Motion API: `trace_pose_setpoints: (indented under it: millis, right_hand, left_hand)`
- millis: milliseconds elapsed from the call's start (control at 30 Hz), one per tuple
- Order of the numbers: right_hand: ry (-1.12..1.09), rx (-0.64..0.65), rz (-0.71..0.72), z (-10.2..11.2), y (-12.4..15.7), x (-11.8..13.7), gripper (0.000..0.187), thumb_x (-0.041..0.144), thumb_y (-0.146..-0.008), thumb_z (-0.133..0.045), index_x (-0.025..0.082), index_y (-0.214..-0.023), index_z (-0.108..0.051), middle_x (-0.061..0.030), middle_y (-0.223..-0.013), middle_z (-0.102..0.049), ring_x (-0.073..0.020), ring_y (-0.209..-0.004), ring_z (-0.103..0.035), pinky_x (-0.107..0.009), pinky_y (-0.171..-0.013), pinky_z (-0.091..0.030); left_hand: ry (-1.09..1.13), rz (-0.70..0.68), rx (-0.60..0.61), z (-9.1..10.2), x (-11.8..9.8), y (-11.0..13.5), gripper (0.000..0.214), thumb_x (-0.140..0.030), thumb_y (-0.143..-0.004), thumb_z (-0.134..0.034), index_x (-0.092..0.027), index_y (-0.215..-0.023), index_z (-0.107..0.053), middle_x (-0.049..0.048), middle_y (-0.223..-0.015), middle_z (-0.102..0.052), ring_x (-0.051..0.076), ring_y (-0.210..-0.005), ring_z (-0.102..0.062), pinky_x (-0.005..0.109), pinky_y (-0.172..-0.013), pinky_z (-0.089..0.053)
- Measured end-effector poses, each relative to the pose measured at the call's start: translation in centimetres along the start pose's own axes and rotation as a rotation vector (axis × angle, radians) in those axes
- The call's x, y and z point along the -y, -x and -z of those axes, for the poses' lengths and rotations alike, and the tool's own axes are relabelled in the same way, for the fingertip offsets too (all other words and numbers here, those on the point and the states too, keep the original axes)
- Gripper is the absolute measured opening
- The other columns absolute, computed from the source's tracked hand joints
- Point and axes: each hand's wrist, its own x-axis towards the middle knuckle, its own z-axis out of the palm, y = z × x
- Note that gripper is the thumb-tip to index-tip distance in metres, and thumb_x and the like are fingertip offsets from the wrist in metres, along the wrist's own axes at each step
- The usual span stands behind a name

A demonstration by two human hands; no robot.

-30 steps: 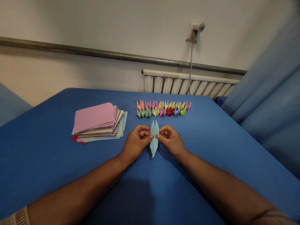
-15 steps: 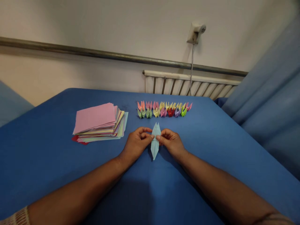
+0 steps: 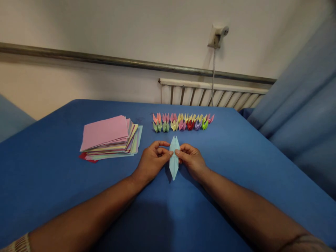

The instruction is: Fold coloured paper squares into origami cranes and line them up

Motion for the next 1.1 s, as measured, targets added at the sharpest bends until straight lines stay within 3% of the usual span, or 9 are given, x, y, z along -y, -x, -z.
trace_pose_setpoints:
  millis: [267,467,567,733,900,1000,1100]
  right_hand:
    - [0.012,0.049,-0.014,0.1,0.0,-0.1,0.031,0.046,-0.073,-0.070,0.018,-0.066,-0.060,0.0025,-0.055,-0.057,-0.0087,-0.050,-0.047,-0.024,-0.054,-0.035]
    - [0.172,-0.067,0.089,0.1,-0.2,-0.1,0.032,0.045,-0.075,-0.067,0.017,-0.064,-0.057,0.0037,-0.051,-0.055,-0.0085,-0.048,-0.046,-0.023,-0.052,-0.036]
    - [0.276,-0.117,0.175,0.1,-0.2,-0.4,0.030,0.043,-0.078,-0.064,0.017,-0.066,-0.058,0.0043,-0.053,-0.053,-0.0088,-0.050,-0.046,-0.023,-0.052,-0.037]
    - [0.473,-0.134,0.354,0.1,0.6,-0.1,0.025,0.039,-0.086,-0.055,0.018,-0.072,-0.058,0.0031,-0.062,-0.054,-0.0105,-0.057,-0.048,-0.024,-0.057,-0.040]
    - [0.709,-0.024,0.590,-0.3,1.7,1.1,0.028,0.028,-0.094,-0.040,0.019,-0.083,-0.064,-0.0034,-0.081,-0.062,-0.0152,-0.079,-0.058,-0.028,-0.074,-0.044]
    - [0.721,-0.008,0.590,-0.2,1.6,1.0,0.023,0.027,-0.093,-0.043,0.020,-0.087,-0.065,-0.0038,-0.083,-0.062,-0.0154,-0.080,-0.058,-0.029,-0.074,-0.045]
    - [0.661,-0.105,0.517,0.0,1.1,0.3,0.011,0.030,-0.086,-0.056,0.020,-0.088,-0.062,-0.0013,-0.080,-0.059,-0.0135,-0.071,-0.056,-0.027,-0.067,-0.045]
  left_hand:
    - [-0.117,-0.061,-0.032,0.4,0.6,-0.2,0.024,-0.033,-0.076,-0.066,-0.020,-0.088,-0.052,-0.0069,-0.057,-0.059,0.010,-0.051,-0.055,0.020,-0.051,-0.042]
    - [-0.489,-0.314,-0.039,0.9,1.1,-0.2,0.014,-0.032,-0.080,-0.062,-0.019,-0.080,-0.063,0.0012,-0.084,-0.065,0.015,-0.078,-0.062,0.028,-0.074,-0.048]
    - [-0.576,-0.395,-0.005,0.8,1.0,0.0,0.011,-0.028,-0.082,-0.059,-0.020,-0.083,-0.066,0.0014,-0.086,-0.064,0.016,-0.081,-0.061,0.029,-0.077,-0.048]
    - [-0.377,-0.284,0.083,0.1,1.0,0.5,0.020,-0.030,-0.081,-0.061,-0.019,-0.098,-0.064,0.0022,-0.091,-0.068,0.016,-0.084,-0.064,0.031,-0.082,-0.050]
    - [-0.169,-0.188,0.044,-0.1,1.0,0.3,0.024,-0.034,-0.074,-0.069,-0.017,-0.089,-0.063,-0.0002,-0.081,-0.064,0.014,-0.077,-0.061,0.027,-0.074,-0.049]
    - [-0.142,-0.099,-0.023,0.1,0.8,-0.1,0.023,-0.038,-0.074,-0.067,-0.015,-0.076,-0.062,-0.0029,-0.066,-0.057,0.011,-0.062,-0.053,0.022,-0.060,-0.043]
    - [-0.117,-0.028,-0.051,0.2,0.5,-0.2,0.027,-0.040,-0.073,-0.067,-0.014,-0.070,-0.062,-0.0039,-0.059,-0.053,0.009,-0.055,-0.047,0.021,-0.054,-0.038]
